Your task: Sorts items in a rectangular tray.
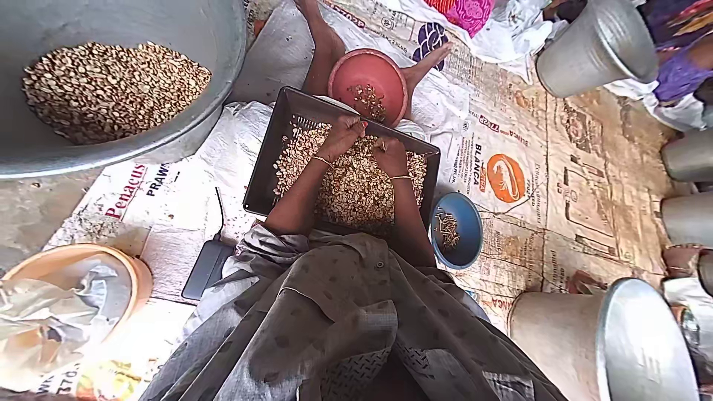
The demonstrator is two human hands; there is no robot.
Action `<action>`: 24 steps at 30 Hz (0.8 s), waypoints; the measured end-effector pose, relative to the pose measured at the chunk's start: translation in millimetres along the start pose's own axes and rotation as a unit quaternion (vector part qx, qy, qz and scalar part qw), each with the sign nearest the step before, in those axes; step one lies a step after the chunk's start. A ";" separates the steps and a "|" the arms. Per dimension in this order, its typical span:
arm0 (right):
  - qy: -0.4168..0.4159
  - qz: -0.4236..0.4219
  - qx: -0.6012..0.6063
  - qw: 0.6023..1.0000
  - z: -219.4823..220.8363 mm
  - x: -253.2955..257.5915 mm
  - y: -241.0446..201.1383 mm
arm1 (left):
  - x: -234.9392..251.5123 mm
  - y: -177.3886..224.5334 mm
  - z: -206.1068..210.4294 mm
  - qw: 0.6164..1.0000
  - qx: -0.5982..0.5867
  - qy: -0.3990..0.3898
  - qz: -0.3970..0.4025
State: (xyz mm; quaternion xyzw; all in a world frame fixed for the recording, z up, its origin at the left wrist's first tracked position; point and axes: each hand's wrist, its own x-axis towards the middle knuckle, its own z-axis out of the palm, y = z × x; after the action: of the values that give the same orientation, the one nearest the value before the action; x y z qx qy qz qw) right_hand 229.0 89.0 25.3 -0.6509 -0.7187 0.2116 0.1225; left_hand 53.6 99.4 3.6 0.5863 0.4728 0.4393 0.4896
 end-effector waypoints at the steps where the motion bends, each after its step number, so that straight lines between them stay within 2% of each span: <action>1: 0.020 -0.008 0.078 0.997 -1.0 1.7 5.6 | 1.2 -1.9 2.4 0.999 0.042 -0.007 0.009; 3: 0.060 -0.028 0.277 0.959 -5.8 1.8 14.9 | 1.5 0.8 3.5 0.993 0.111 -0.031 0.007; 4: 0.068 -0.039 0.389 0.918 -9.8 -0.4 16.6 | 0.5 2.9 4.6 0.989 0.140 -0.043 0.001; 5: 0.058 -0.052 0.506 0.859 -14.6 -3.0 18.0 | -0.9 4.1 6.7 0.984 0.167 -0.056 -0.004; 6: 0.030 -0.078 0.621 0.779 -19.6 -4.5 21.9 | -1.9 4.4 9.6 0.978 0.195 -0.068 -0.005; 8: -0.037 -0.149 0.764 0.627 -26.7 -3.7 31.5 | -2.4 4.3 16.6 0.964 0.251 -0.087 0.005; 9: -0.050 -0.171 0.788 0.589 -28.6 -2.4 34.1 | -2.2 3.0 20.4 0.958 0.273 -0.092 0.012; 10: -0.043 -0.174 0.785 0.593 -29.5 -1.8 34.9 | -2.6 3.0 23.4 0.953 0.289 -0.094 0.013; 11: -0.024 -0.162 0.762 0.626 -29.3 -1.9 34.7 | -3.4 4.4 25.5 0.948 0.303 -0.096 0.006; 15: 0.067 0.016 0.601 0.797 -30.0 -4.3 17.6 | -4.1 8.4 28.9 0.943 0.321 -0.090 -0.019; 17: 0.064 0.032 0.515 0.854 -27.1 -3.6 18.4 | -4.4 8.2 30.2 0.944 0.319 -0.079 -0.031; 19: 0.067 0.012 0.419 0.905 -21.4 -0.1 24.8 | -5.5 9.7 32.7 0.942 0.326 -0.062 -0.045; 21: 0.074 -0.009 0.303 0.950 -14.7 5.1 31.7 | -6.5 9.1 36.6 0.938 0.342 -0.042 -0.044; 24: 0.073 -0.011 0.236 0.969 -16.0 6.1 30.6 | -6.8 15.1 42.2 0.929 0.361 -0.043 -0.062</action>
State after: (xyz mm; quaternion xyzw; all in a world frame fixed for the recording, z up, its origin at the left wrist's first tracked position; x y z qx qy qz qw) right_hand 262.5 99.3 24.6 -0.6095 -0.6448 0.3253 0.3272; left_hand 95.6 84.9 12.5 0.7112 0.6136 0.1818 0.2910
